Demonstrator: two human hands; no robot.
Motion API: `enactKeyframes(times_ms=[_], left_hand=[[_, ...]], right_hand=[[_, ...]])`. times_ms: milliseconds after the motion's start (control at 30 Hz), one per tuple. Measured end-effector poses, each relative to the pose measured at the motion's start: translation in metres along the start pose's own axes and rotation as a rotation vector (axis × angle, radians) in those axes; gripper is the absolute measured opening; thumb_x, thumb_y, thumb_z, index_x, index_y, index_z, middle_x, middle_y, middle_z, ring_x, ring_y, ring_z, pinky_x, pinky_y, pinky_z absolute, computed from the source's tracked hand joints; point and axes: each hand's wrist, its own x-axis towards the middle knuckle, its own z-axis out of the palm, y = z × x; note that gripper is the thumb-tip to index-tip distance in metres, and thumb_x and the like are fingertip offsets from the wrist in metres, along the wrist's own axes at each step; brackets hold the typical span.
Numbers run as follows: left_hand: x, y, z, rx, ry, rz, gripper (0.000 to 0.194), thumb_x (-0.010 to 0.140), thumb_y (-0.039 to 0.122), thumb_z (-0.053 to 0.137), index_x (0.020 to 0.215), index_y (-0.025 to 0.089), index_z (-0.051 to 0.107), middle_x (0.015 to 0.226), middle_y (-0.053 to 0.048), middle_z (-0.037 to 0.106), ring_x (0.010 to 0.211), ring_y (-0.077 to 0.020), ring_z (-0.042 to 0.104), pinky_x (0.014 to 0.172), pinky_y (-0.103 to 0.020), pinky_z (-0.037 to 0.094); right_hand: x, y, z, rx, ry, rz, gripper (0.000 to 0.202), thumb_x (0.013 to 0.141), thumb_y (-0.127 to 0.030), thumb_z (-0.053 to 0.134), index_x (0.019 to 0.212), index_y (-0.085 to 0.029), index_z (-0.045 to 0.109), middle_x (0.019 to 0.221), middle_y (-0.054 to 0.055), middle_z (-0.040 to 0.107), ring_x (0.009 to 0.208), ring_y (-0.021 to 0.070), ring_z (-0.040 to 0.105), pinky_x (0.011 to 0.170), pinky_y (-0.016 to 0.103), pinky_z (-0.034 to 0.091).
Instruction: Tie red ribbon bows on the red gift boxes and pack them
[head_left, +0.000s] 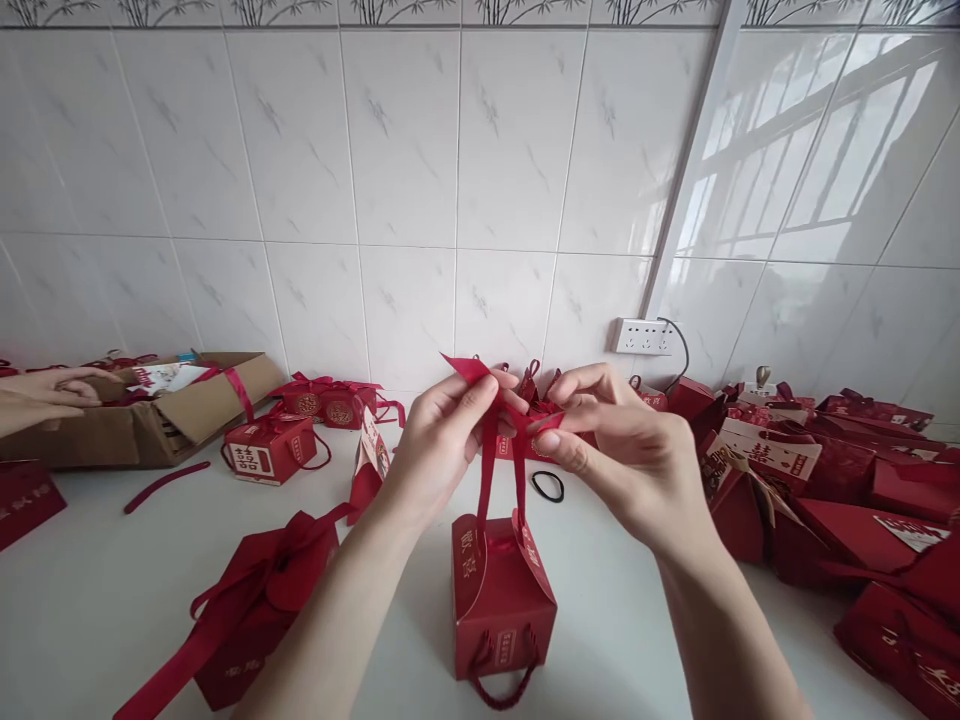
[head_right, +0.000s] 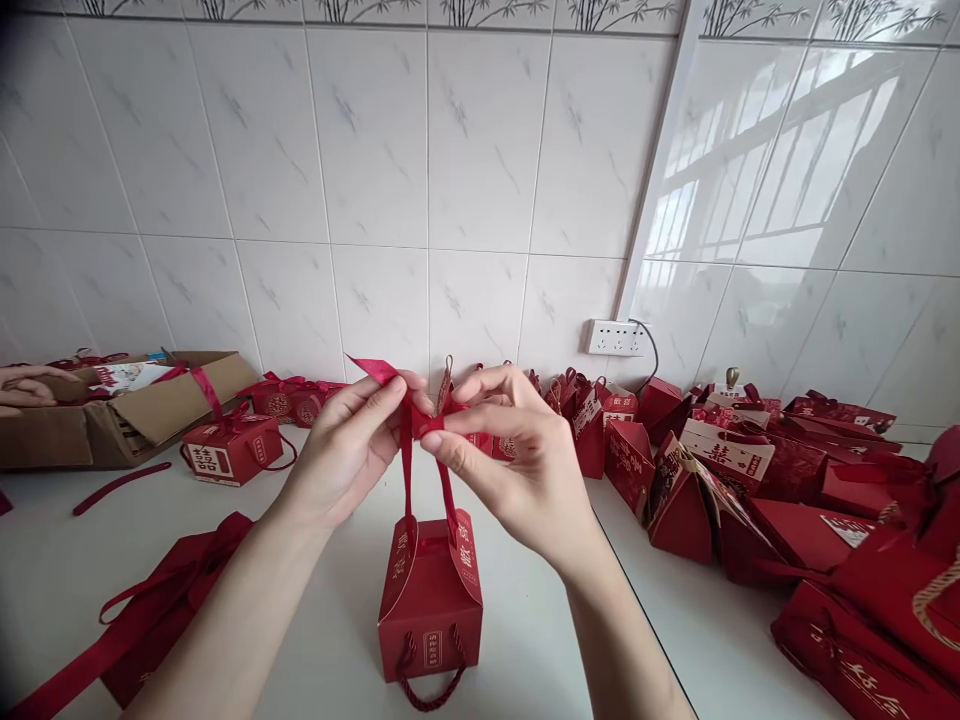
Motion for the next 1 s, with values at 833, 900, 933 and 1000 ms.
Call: enactKeyframes(times_ms=[833, 900, 933, 1000], left_hand=[[-0.010, 0.011, -0.004, 0.807, -0.129, 0.444, 0.020, 0.091, 0.018, 0.051, 0.099, 0.023, 0.069, 0.088, 0.001, 0.072, 0.078, -0.0091, 0.066, 0.066, -0.017, 0.052], [-0.009, 0.010, -0.004, 0.790, -0.120, 0.423, 0.019, 0.091, 0.021, 0.052, 0.098, 0.023, 0.069, 0.089, 0.000, 0.073, 0.076, -0.0094, 0.067, 0.063, -0.017, 0.052], [-0.009, 0.010, -0.004, 0.786, -0.113, 0.416, 0.018, 0.091, 0.022, 0.052, 0.097, 0.023, 0.069, 0.089, 0.000, 0.073, 0.075, -0.0099, 0.067, 0.062, -0.017, 0.053], [-0.009, 0.009, -0.005, 0.781, -0.095, 0.414, 0.017, 0.090, 0.025, 0.052, 0.096, 0.022, 0.069, 0.088, -0.001, 0.073, 0.074, -0.0111, 0.068, 0.062, -0.019, 0.053]], right_hand=[[-0.002, 0.009, 0.026, -0.131, -0.020, 0.312, 0.014, 0.079, -0.013, 0.052, 0.091, -0.020, 0.054, 0.050, -0.009, 0.054, 0.036, 0.0051, 0.046, 0.037, 0.016, 0.034], [-0.004, 0.008, 0.030, -0.187, -0.011, 0.283, 0.016, 0.081, -0.014, 0.049, 0.095, -0.020, 0.054, 0.051, -0.008, 0.059, 0.038, 0.0073, 0.054, 0.039, 0.017, 0.041], [-0.004, 0.008, 0.031, -0.191, -0.001, 0.270, 0.016, 0.082, -0.014, 0.049, 0.096, -0.020, 0.055, 0.053, -0.007, 0.062, 0.041, 0.0086, 0.058, 0.042, 0.017, 0.044], [-0.004, 0.009, 0.033, -0.178, 0.034, 0.257, 0.015, 0.082, -0.015, 0.050, 0.094, -0.019, 0.057, 0.059, -0.004, 0.067, 0.052, 0.0113, 0.065, 0.049, 0.019, 0.049]])
